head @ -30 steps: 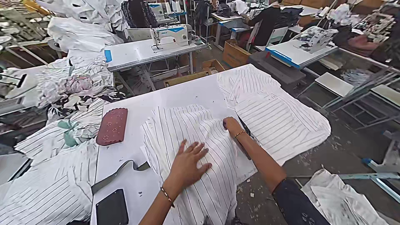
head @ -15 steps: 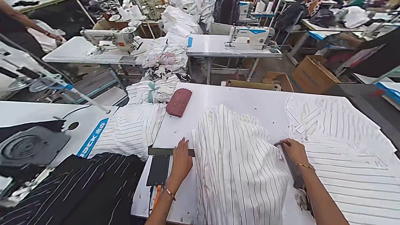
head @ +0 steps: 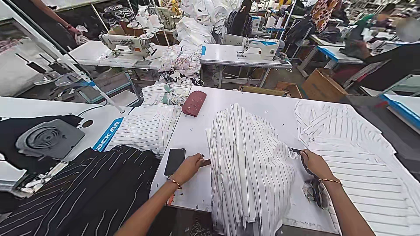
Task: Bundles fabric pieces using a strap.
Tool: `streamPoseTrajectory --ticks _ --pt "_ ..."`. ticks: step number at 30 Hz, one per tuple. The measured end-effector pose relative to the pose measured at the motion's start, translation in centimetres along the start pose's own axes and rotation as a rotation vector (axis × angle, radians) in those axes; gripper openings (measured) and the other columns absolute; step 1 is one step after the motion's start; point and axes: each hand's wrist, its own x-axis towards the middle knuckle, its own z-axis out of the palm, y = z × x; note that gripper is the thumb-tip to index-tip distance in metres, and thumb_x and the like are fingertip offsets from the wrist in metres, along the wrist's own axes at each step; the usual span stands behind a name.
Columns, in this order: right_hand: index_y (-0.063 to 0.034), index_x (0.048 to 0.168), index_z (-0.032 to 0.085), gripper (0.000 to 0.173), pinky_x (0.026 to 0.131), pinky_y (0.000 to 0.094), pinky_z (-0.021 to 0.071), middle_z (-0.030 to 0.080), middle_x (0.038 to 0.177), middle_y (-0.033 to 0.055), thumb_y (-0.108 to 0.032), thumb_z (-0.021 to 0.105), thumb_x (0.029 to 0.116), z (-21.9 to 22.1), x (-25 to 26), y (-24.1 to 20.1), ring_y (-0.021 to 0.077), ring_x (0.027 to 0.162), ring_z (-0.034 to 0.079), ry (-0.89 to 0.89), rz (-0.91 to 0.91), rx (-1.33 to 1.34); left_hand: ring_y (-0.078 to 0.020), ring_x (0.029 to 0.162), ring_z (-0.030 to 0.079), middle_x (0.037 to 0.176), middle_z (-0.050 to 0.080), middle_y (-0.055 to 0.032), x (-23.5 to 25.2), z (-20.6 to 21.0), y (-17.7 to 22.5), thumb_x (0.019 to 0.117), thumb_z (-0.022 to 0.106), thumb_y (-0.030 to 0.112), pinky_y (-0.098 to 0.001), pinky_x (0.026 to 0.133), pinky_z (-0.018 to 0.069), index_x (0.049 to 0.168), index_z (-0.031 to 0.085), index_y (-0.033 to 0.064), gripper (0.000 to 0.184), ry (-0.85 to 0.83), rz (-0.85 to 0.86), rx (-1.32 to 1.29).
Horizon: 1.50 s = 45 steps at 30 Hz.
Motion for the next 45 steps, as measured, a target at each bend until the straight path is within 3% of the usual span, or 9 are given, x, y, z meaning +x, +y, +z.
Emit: streamPoseTrajectory --ticks 4,8,11,17,23,32,39,42,45 --pt "0.0083 0.117 0.066 0.040 0.100 0.0537 0.0444 0.068 0.114 0.0277 -0.023 0.042 0.1117 0.5 -1.3 1.4 0.0380 0.110 0.064 -0.168 0.065 0.173 -0.0239 0.069 0.055 0.079 0.062 -0.0149 -1.3 -3.6 -2.9 0.1094 0.049 0.030 -0.0442 0.072 0.0469 0.102 0.071 -0.0042 0.041 -0.178 0.013 0.032" --pt "-0.0083 0.098 0.058 0.030 0.044 0.0164 0.0363 0.045 0.063 -0.0069 -0.026 0.039 0.1125 1.6 -3.8 2.9 0.0008 0.046 0.040 -0.198 0.347 0.974 -0.0017 0.038 0.029 0.051 0.036 0.0084 -2.4 -6.7 -2.7 0.1112 0.042 0.030 -0.0177 0.038 0.0265 0.084 0.059 0.0098 0.038 -0.198 -0.260 -0.486" --pt "-0.0160 0.086 0.049 0.034 0.037 0.0142 0.0241 0.036 0.054 -0.0117 -0.030 0.034 0.1129 -0.6 -4.9 0.7 -0.0021 0.039 0.027 -0.113 0.330 1.371 0.0021 0.037 0.023 0.050 0.030 0.0124 -2.6 -7.8 1.7 0.1122 0.035 0.024 -0.0139 0.035 0.0210 0.084 0.055 0.0141 0.036 -0.072 -0.262 -0.941" --pt "-0.0167 0.080 0.046 0.037 0.042 0.0157 0.0317 0.036 0.054 -0.0121 -0.021 0.029 0.1128 -2.3 -9.5 -15.3 -0.0013 0.042 0.033 -0.175 -0.222 1.459 -0.0002 0.036 0.026 0.047 0.031 0.0103 0.8 -4.0 15.5 0.1100 0.037 0.012 -0.0165 0.036 0.0221 0.075 0.053 0.0105 0.038 -0.031 -0.013 -0.972" --pt "-0.0187 0.085 0.048 0.030 0.047 0.0137 0.0316 0.038 0.059 -0.0171 -0.019 0.030 0.1087 -2.0 -14.5 -23.0 -0.0064 0.048 0.035 -0.370 -0.687 1.463 -0.0001 0.038 0.031 0.048 0.037 0.0093 0.2 -4.5 18.0 0.1092 0.036 0.007 -0.0167 0.040 0.0271 0.075 0.055 0.0061 0.039 0.118 0.151 -0.703" --pt "-0.0173 0.076 0.048 0.043 0.041 0.0111 0.0292 0.040 0.052 -0.0131 -0.021 0.024 0.1125 -4.9 -16.6 -24.5 -0.0051 0.041 0.034 -0.464 -0.423 1.913 0.0002 0.060 0.044 0.068 0.049 0.0048 -1.9 -7.9 21.5 0.1082 0.042 0.014 -0.0193 0.058 0.0375 0.091 0.065 0.0001 0.032 0.073 0.594 -0.155" --pt "-0.0166 0.074 0.045 0.047 0.036 0.0102 0.0294 0.042 0.049 -0.0109 -0.026 0.021 0.1132 -1.1 -13.2 -23.6 -0.0037 0.036 0.036 -0.338 0.251 2.377 -0.0460 0.100 0.068 0.102 0.068 -0.0311 -0.6 0.3 17.1 0.1082 0.037 0.010 -0.0593 0.091 0.0504 0.127 0.059 -0.0096 0.035 -0.067 0.431 0.056" --pt "-0.0165 0.076 0.044 0.044 0.037 0.0113 0.0287 0.038 0.048 -0.0112 -0.024 0.023 0.1135 0.3 -11.4 -24.4 -0.0030 0.036 0.034 -0.365 0.291 2.239 -0.0486 0.101 0.067 0.102 0.068 -0.0318 -0.2 1.7 15.7 0.1093 0.035 0.012 -0.0614 0.090 0.0506 0.130 0.056 -0.0079 0.036 -0.045 0.311 0.056" --pt "-0.0103 0.078 0.047 0.040 0.041 0.0140 0.0287 0.036 0.051 -0.0084 -0.018 0.029 0.1136 0.1 -10.6 -25.3 -0.0005 0.040 0.032 -0.379 -0.070 1.621 -0.0480 0.103 0.068 0.104 0.069 -0.0309 -0.6 2.3 14.9 0.1094 0.035 0.013 -0.0615 0.091 0.0511 0.128 0.059 -0.0076 0.037 0.050 0.242 0.013"
